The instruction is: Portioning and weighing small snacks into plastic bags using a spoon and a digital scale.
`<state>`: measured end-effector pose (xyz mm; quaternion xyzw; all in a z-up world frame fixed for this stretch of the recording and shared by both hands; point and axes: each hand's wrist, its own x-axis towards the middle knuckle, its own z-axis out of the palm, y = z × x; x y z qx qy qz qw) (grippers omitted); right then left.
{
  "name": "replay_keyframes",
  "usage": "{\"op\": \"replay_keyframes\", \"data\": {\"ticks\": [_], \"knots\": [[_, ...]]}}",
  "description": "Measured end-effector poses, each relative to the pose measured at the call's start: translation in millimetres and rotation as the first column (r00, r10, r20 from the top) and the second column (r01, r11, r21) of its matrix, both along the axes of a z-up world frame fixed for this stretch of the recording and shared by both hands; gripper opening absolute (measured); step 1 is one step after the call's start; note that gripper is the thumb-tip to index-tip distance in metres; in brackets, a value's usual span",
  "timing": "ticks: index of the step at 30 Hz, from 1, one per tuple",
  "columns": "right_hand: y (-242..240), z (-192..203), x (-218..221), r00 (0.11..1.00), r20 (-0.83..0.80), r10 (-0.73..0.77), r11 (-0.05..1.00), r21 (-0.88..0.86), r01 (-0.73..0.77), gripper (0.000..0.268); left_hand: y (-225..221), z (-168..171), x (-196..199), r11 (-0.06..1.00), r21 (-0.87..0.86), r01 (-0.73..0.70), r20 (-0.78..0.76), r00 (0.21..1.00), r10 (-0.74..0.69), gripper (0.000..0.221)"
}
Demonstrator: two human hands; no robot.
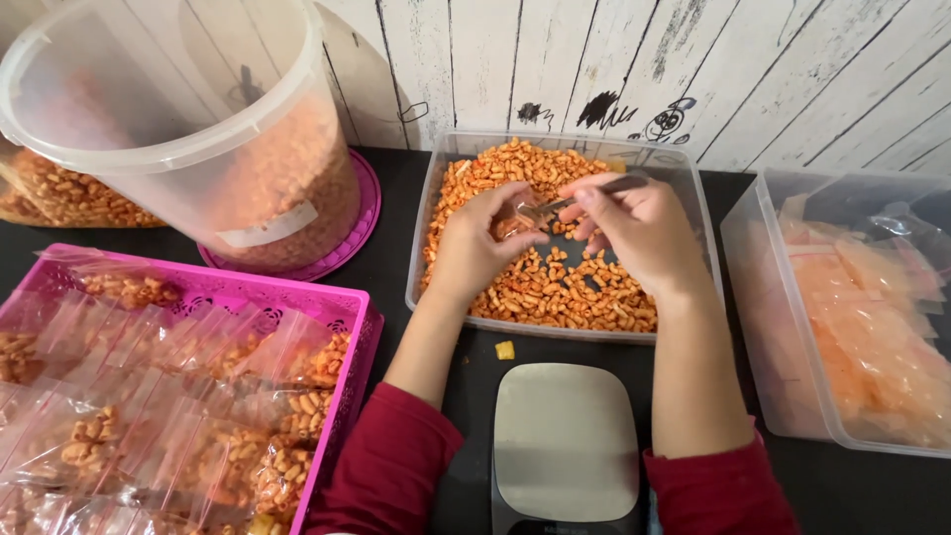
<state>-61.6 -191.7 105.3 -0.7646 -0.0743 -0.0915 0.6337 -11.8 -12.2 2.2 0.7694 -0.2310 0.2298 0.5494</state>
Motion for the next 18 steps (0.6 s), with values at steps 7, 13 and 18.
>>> {"op": "replay_keyframes", "data": {"ticks": [7,13,18], "knots": [[-46.7,-7.1,7.2,0.975,0.145,-0.166,0.986,-0.006,0.168,0.020,1.2,-10.6,7.0,0.997,-0.019,-0.074,0.004,0.997,0.074,0.069],[-47.2,-46.5,30.2,0.942,-0.229,-0.245,0.962,-0.177,0.207,0.026,3.3,-2.4,4.7,0.997,-0.011,-0.082,0.032,0.996,0.083,0.067],[-20.6,-47.5,24.9,0.846,-0.533,0.010,0.998,-0.048,-0.043,0.031,4.6,-0.8,4.7,0.996,-0.011,-0.086,0.051,0.995,0.086,0.066]]}}
